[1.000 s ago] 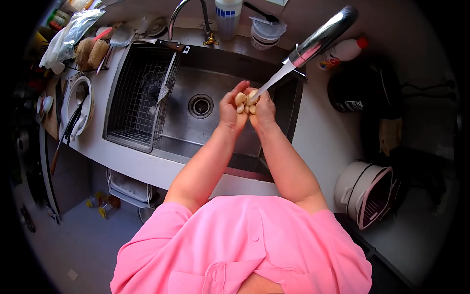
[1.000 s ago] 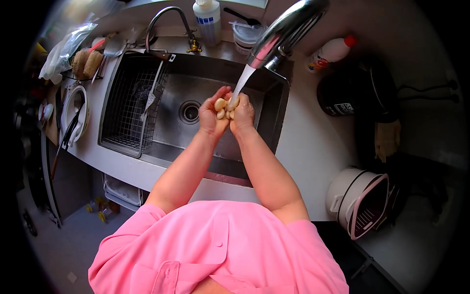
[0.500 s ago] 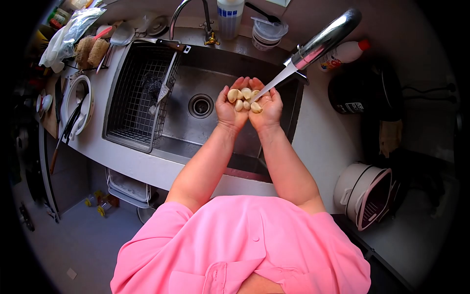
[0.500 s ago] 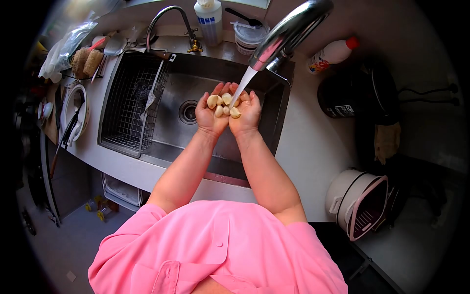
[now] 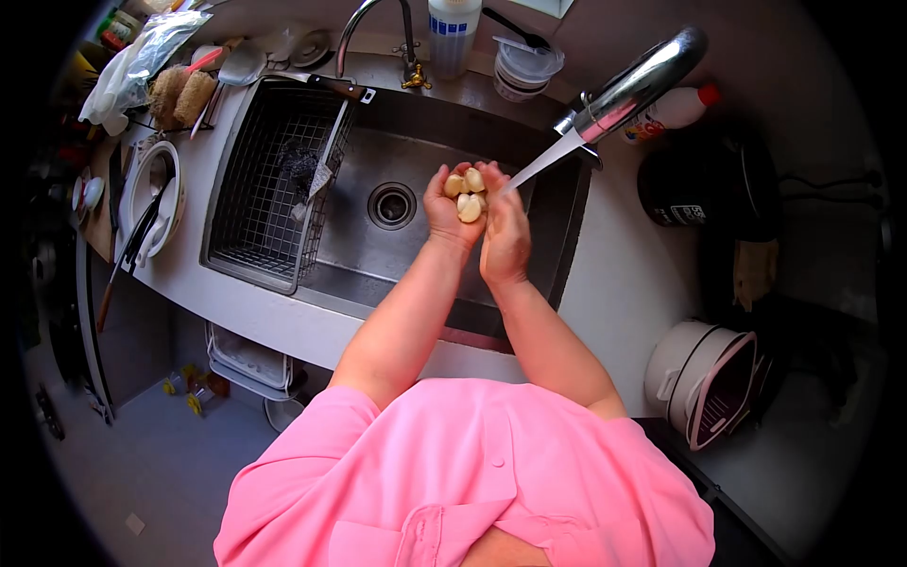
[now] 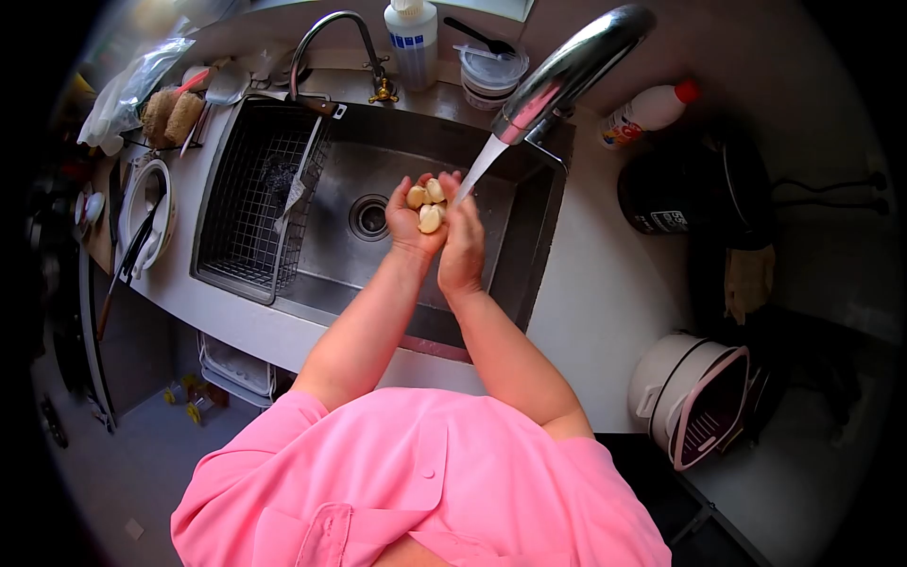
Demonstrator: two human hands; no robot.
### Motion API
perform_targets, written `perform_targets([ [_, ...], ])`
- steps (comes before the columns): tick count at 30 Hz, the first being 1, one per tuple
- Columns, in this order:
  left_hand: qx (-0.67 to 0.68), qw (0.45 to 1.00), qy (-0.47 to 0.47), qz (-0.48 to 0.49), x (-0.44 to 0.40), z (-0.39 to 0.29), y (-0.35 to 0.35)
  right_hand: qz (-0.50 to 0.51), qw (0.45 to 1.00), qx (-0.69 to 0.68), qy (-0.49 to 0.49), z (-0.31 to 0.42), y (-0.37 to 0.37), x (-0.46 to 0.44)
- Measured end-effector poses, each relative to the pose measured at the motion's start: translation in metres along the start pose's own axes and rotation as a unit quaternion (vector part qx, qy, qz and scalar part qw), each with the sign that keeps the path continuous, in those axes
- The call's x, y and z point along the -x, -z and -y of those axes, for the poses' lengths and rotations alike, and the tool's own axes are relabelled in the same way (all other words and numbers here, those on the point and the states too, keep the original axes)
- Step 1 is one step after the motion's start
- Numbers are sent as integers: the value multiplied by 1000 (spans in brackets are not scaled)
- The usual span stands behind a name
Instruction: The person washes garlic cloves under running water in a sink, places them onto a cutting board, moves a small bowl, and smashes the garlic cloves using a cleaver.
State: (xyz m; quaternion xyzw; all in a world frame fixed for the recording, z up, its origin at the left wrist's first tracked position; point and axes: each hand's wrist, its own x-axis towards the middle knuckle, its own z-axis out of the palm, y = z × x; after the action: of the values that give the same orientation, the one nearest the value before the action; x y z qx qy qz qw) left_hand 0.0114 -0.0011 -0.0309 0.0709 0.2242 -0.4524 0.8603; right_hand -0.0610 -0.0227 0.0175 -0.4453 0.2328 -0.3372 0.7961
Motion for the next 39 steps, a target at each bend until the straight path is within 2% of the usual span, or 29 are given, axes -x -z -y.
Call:
perform_targets([
  [1,2,1000,-2,-4,3,0,-8,37,995,87,13,6,0,5],
  [2,5,1000,-4,-9,5,-1,-15,38,995,87,14,5,5,5],
  [3,-34,999,-10,-12,6,-1,-18,100,960,249,76,6,9,4],
  [4,-33,999,-10,-12,5,-3,-18,158,892,401,135,7,13,4],
  [6,-90,995,-22,24,3,-3,-13,152,904,384,107,7,21,2],
  [9,-124,992,-21,2,-2,4,-9,61,908,380,168,2,24,-5],
  [10,-124,992,-21,3,-3,7,-7,60,908,380,169,-2,23,-5],
  [12,-89,996,-22,-8,0,13,-4,-64,943,321,67,-11,26,-8],
  [13,-81,996,-30,-25,3,14,-6,-88,959,269,17,-13,28,-12],
  [14,-82,996,-29,-25,3,13,-2,-89,959,269,18,-16,30,-15],
  [16,-21,1000,-20,2,1,8,7,-102,992,61,-47,-12,25,-18],
  [17,-21,1000,-21,3,1,5,11,-98,992,-17,-73,-9,24,-16],
  [18,-12,1000,-16,10,4,1,11,-95,993,-17,-74,-2,20,-14],
  [20,-4,1000,-11,17,12,-6,12,-72,979,-137,-131,9,20,-10],
  [22,40,999,16,16,22,-13,10,-50,975,-159,-144,14,22,-8],
  [24,51,998,14,22,22,-14,17,-63,947,-259,-177,13,23,-7],
  [28,49,998,-22,-44,20,-18,20,-96,954,-218,-180,4,31,-10],
  [30,48,997,-22,-63,19,-22,21,45,932,-246,-262,-4,49,-19],
  [31,52,996,-25,-69,19,-24,22,45,932,-246,-262,-2,45,-19],
  [33,55,995,-27,-75,21,-25,21,-37,948,-24,-315,5,31,-19],
  [34,44,996,-31,-77,25,-24,18,-37,949,-24,-314,5,29,-19],
  [36,33,996,-37,-78,28,-25,15,-39,950,209,-230,4,26,-19],
  [37,30,997,-34,-63,28,-27,18,-38,950,209,-230,1,25,-16],
  [39,28,998,-33,-46,25,-28,22,20,949,290,-127,-6,26,-9],
])
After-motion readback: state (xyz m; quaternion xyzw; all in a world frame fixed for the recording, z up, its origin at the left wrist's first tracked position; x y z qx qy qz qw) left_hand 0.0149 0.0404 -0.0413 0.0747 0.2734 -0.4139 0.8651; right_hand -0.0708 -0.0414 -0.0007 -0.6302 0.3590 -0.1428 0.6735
